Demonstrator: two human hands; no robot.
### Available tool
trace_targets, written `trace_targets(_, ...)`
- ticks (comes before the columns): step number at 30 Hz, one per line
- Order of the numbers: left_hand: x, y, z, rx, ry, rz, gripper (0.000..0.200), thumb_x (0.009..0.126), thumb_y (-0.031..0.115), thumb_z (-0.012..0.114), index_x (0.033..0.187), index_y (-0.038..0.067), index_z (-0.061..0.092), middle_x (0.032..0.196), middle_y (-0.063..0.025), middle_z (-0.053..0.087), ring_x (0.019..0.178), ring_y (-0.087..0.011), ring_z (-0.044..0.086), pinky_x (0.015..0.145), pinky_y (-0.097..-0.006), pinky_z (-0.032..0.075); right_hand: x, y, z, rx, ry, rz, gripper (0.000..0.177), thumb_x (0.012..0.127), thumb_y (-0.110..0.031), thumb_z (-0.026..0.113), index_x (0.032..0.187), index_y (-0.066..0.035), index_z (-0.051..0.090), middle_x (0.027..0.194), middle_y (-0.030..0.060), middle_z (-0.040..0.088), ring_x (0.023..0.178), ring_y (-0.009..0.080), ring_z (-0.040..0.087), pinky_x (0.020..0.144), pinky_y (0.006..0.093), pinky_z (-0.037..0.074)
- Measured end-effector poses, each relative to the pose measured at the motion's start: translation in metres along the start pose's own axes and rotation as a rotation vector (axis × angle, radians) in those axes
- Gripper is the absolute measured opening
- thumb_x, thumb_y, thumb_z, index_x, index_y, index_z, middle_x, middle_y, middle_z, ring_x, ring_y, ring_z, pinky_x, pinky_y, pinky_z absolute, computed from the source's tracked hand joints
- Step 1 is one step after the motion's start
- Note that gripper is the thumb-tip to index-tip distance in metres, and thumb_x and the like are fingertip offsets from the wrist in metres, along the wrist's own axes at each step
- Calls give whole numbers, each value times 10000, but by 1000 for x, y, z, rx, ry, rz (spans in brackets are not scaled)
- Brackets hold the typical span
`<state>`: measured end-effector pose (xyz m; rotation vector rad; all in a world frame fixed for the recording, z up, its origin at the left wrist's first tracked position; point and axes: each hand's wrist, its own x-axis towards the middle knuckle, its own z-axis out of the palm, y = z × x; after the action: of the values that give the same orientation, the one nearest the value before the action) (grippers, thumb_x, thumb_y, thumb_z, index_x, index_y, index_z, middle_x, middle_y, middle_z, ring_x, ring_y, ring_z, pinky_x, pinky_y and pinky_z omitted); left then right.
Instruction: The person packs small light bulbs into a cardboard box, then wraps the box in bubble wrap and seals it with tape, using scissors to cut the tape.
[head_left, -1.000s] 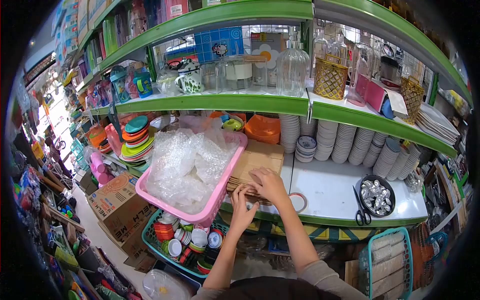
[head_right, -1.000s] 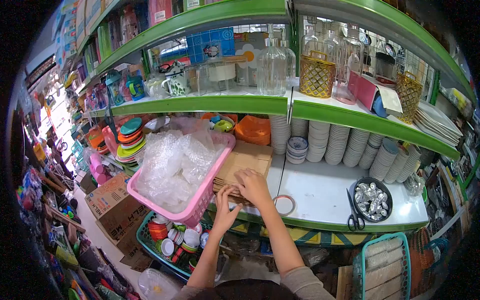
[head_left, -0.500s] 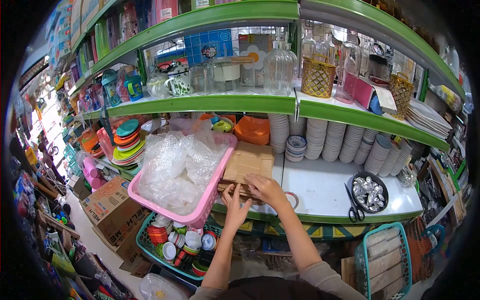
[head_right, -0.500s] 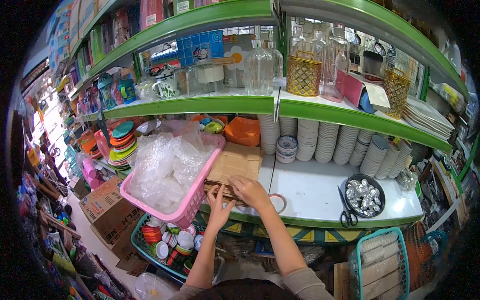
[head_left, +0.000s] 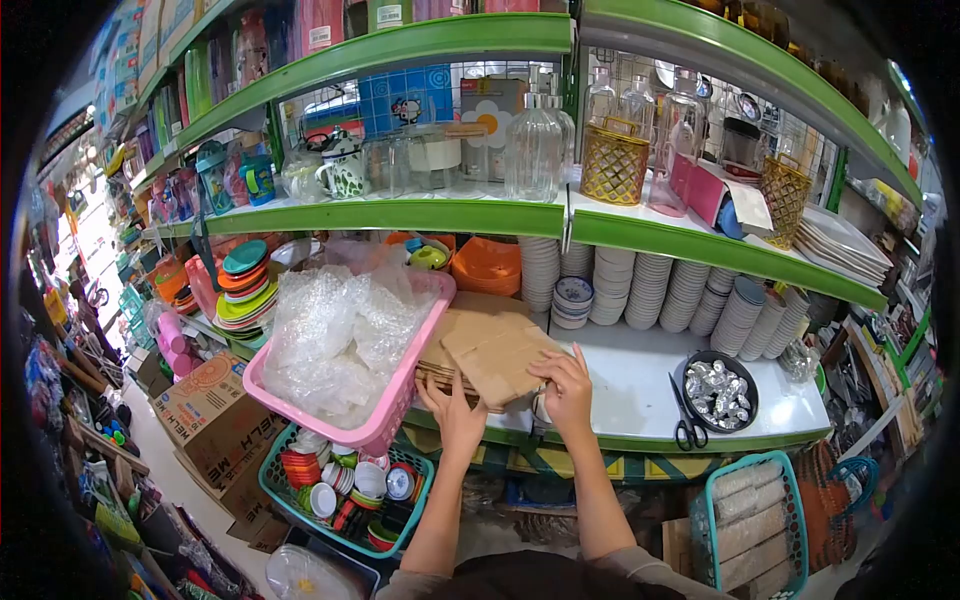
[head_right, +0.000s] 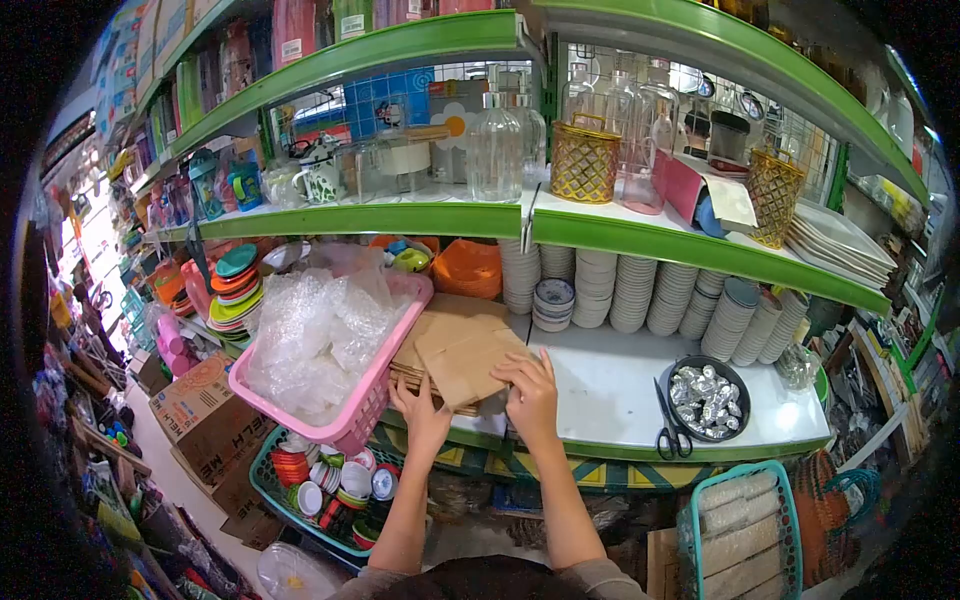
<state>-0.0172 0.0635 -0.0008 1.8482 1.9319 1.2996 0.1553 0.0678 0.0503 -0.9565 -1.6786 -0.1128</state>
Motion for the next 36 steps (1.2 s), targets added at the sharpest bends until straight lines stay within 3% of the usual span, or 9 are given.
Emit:
trace_targets(5, 1, 10, 5, -55, -32, 46, 688, 724, 53, 715, 1332, 27, 394, 1466, -284, 131, 1367, -496, -12, 1107, -555, 105, -2, 4, -42, 265, 19, 149, 264, 684, 122, 583, 805, -85, 695, 889, 56, 691, 989, 245, 634, 1098, 502, 233)
trace_targets(9, 5, 32, 10, -167, 122, 119, 775, 736, 238, 746, 1344, -37, 350, 1467, -305, 127, 1355, -521, -14, 1091, -583, 111, -12, 20, -65, 566, 107, 325, 167, 753, 68, 645, 872, -42, 685, 924, 72, 694, 959, 213, 634, 1089, 482, 252)
trace_targets(15, 4, 58, 16, -47, 106, 154, 673, 813, 343, 680, 1286, -61, 423, 1496, -289, 62, 1367, -499, -67, 1104, -571, 70, -33, 41, -89, 792, 254, 546, 160, 787, 54, 643, 944, 27, 660, 958, 98, 666, 927, 153, 608, 843, 282, 474)
trace_targets(17, 3, 64, 21, 50, 101, 166, 629, 841, 317, 669, 1291, -43, 419, 1498, -256, 142, 1383, -465, 41, 1103, -537, 122, -44, 54, -94, 809, 286, 613, 208, 802, 26, 652, 1010, 34, 643, 989, 86, 659, 921, 137, 606, 846, 277, 468)
trace_targets(19, 0, 71, 28, -395, 99, 173, 521, 829, 292, 674, 1201, -25, 494, 1443, -277, 271, 1373, -470, 111, 1111, -529, 141, -39, 49, -101, 851, 363, 641, 248, 807, 14, 655, 1052, 40, 623, 994, 84, 658, 915, 135, 607, 844, 272, 465)
trace_targets(20, -4, 78, 33, -319, 215, 212, 453, 838, 253, 677, 1166, -16, 517, 1273, -256, 497, 1261, -410, 401, 1036, -479, 315, -37, 47, -105, 898, 434, 667, 290, 813, 1, 658, 1094, 46, 603, 1000, 83, 657, 909, 132, 608, 842, 267, 463)
trace_targets(24, -9, 98, 46, -817, 9, 177, 316, 848, 166, 670, 1081, -10, 547, 881, -114, 648, 807, -188, 616, 735, -300, 470, -41, 60, -118, 845, 554, 700, 390, 820, -9, 651, 1193, 51, 550, 1033, 88, 647, 914, 144, 606, 844, 264, 456)
trace_targets(31, -21, 88, 108, -1182, -360, -159, 429, 876, 151, 623, 1240, 15, 443, 1111, -82, 572, 949, -120, 549, 764, -240, 448, -76, 107, -118, 362, 534, 850, 402, 832, -53, 631, 1210, 57, 549, 1052, 125, 624, 915, 159, 587, 826, 283, 456)
trace_targets(36, -26, 89, 116, -1207, -512, -340, 567, 882, 91, 553, 1405, 102, 333, 1240, -119, 514, 1044, -201, 559, 779, -347, 502, -109, 134, -118, 223, 252, 986, 579, 788, -220, 710, 1232, 94, 511, 1276, 255, 512, 1099, 326, 558, 933, 362, 432)
